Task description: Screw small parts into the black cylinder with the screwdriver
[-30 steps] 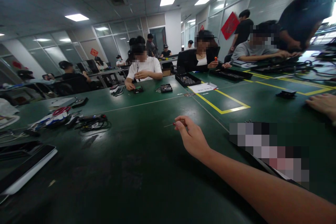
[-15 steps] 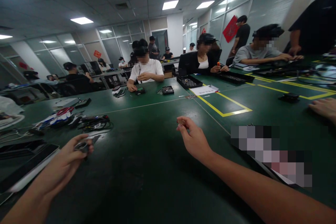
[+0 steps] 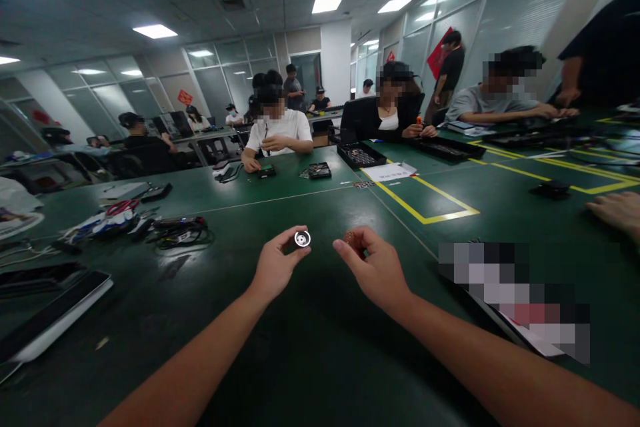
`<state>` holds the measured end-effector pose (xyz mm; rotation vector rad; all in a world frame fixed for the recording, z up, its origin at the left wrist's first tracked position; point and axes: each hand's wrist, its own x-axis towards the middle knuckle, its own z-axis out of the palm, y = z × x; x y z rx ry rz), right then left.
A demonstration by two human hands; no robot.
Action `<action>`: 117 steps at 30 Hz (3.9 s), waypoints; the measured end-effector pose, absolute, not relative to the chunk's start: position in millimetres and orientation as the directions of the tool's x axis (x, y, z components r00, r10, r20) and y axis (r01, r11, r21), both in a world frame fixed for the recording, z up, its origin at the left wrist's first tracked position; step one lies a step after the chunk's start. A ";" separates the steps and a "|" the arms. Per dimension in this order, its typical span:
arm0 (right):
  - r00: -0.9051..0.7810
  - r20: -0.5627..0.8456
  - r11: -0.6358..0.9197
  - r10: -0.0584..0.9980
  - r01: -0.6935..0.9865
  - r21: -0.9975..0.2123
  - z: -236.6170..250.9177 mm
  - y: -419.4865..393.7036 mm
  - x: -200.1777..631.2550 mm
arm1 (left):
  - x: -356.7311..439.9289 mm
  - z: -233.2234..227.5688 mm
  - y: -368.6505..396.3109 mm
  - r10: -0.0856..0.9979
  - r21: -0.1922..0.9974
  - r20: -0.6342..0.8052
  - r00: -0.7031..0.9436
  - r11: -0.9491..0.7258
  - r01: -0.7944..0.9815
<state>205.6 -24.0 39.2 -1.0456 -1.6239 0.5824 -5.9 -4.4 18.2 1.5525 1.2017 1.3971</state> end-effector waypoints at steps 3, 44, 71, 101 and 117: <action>-0.019 0.542 0.525 0.840 0.280 -0.804 34.7 -23.5 207.2 | -4.0 5.3 -5.5 0.961 0.938 0.275 0.019 -0.273 0.214; -0.041 0.528 0.501 0.848 0.385 -0.775 34.0 -21.9 209.5 | -7.4 4.0 -18.9 0.934 0.830 0.352 0.059 -0.341 0.441; -0.128 0.475 0.473 0.871 0.484 -0.736 29.5 -22.6 203.4 | -10.7 -9.1 -12.0 0.874 0.665 0.462 0.154 -0.456 0.592; -0.210 0.413 0.457 0.886 0.544 -0.704 33.8 -22.1 204.6 | -13.2 -9.1 -12.9 0.892 0.692 0.433 0.131 -0.422 0.586; -0.173 0.363 0.396 0.916 0.549 -0.736 36.6 -21.3 206.1 | -11.2 -7.2 -13.0 0.888 0.662 0.446 0.115 -0.413 0.626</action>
